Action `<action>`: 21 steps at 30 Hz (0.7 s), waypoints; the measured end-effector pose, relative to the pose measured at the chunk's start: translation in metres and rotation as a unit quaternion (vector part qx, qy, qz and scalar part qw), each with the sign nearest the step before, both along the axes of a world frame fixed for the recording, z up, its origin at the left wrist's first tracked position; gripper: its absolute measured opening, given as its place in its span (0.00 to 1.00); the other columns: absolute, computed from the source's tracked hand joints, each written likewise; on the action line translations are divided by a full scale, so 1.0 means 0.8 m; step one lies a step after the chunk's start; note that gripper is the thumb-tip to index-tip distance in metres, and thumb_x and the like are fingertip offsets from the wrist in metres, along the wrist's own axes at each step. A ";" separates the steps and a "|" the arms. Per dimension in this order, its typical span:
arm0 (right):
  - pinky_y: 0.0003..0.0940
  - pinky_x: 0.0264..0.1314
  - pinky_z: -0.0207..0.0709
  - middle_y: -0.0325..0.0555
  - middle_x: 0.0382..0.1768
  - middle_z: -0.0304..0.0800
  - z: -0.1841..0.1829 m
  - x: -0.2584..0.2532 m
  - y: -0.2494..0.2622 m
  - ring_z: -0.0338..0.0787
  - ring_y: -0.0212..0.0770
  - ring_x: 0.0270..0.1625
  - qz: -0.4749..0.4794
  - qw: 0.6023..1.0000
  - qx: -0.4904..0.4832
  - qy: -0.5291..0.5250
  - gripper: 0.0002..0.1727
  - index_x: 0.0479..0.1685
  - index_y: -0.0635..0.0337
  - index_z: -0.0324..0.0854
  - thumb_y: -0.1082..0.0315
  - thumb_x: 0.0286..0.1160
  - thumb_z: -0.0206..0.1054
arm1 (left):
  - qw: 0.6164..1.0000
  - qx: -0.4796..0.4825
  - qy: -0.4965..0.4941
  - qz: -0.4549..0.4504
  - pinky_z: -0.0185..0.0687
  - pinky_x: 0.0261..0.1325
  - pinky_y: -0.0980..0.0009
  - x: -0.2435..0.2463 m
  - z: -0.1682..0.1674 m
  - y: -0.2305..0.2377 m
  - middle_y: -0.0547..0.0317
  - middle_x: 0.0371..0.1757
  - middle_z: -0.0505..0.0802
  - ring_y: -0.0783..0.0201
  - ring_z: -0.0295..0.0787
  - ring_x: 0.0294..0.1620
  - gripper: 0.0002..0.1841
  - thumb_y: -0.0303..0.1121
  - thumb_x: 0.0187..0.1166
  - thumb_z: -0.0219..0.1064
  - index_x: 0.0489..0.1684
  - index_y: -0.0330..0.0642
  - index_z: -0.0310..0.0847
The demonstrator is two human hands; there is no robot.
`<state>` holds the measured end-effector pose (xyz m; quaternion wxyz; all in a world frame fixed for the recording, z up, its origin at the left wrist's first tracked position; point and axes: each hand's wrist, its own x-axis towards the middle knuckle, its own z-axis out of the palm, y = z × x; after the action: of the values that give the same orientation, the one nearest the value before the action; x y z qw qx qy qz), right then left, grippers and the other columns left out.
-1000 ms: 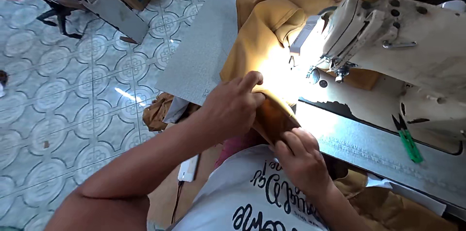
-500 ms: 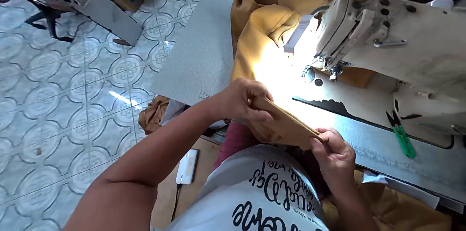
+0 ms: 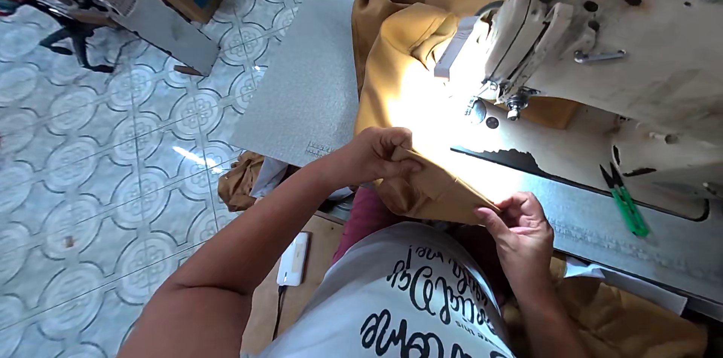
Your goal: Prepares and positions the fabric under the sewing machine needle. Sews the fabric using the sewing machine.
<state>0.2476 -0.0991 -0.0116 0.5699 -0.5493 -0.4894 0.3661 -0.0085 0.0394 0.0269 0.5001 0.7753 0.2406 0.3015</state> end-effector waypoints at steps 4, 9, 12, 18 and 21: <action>0.21 0.47 0.89 0.40 0.42 0.92 0.006 0.006 0.000 0.92 0.26 0.45 0.015 0.995 -0.054 -0.085 0.25 0.52 0.65 0.78 0.62 0.60 0.83 | 0.999 -0.037 0.033 0.018 0.87 0.36 0.81 0.009 0.011 -0.013 0.66 0.34 0.93 0.79 0.89 0.30 0.16 0.21 0.69 0.76 0.49 0.41 0.76; 0.26 0.59 0.85 0.40 0.55 0.91 0.060 0.004 0.014 0.89 0.28 0.58 0.087 0.976 0.007 -0.197 0.38 0.65 0.58 0.83 0.34 0.69 0.72 | 0.988 0.070 0.136 -0.016 0.89 0.38 0.77 0.049 0.032 -0.034 0.67 0.37 0.96 0.78 0.92 0.33 0.36 0.34 0.73 0.77 0.83 0.47 0.66; 0.19 0.49 0.85 0.35 0.40 0.92 0.082 -0.007 0.022 0.90 0.23 0.44 0.090 0.963 0.026 -0.254 0.25 0.61 0.57 0.88 0.47 0.76 0.72 | 0.979 0.096 0.173 -0.048 0.88 0.36 0.68 0.076 0.049 -0.044 0.59 0.32 0.94 0.69 0.91 0.30 0.48 0.31 0.72 0.76 0.95 0.44 0.47; 0.12 0.41 0.85 0.32 0.37 0.91 0.091 0.009 0.011 0.88 0.19 0.38 0.117 0.976 -0.008 -0.184 0.16 0.50 0.57 0.90 0.55 0.73 0.75 | 0.981 0.053 0.169 -0.081 0.82 0.36 0.70 0.093 0.059 -0.060 0.54 0.29 0.90 0.67 0.85 0.29 0.44 0.35 0.80 0.71 0.95 0.43 0.47; 0.13 0.43 0.85 0.33 0.38 0.92 0.090 0.016 0.000 0.89 0.19 0.39 0.129 0.973 0.008 -0.192 0.14 0.46 0.59 0.88 0.56 0.74 0.75 | 0.983 0.026 0.149 -0.106 0.83 0.37 0.66 0.097 0.059 -0.066 0.50 0.31 0.91 0.62 0.86 0.29 0.44 0.32 0.78 0.71 0.95 0.41 0.47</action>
<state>0.2605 -0.0993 0.0604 0.4178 -0.5371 -0.6590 0.3204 0.0694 -0.0137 0.0739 0.4671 0.8457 0.2207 0.1335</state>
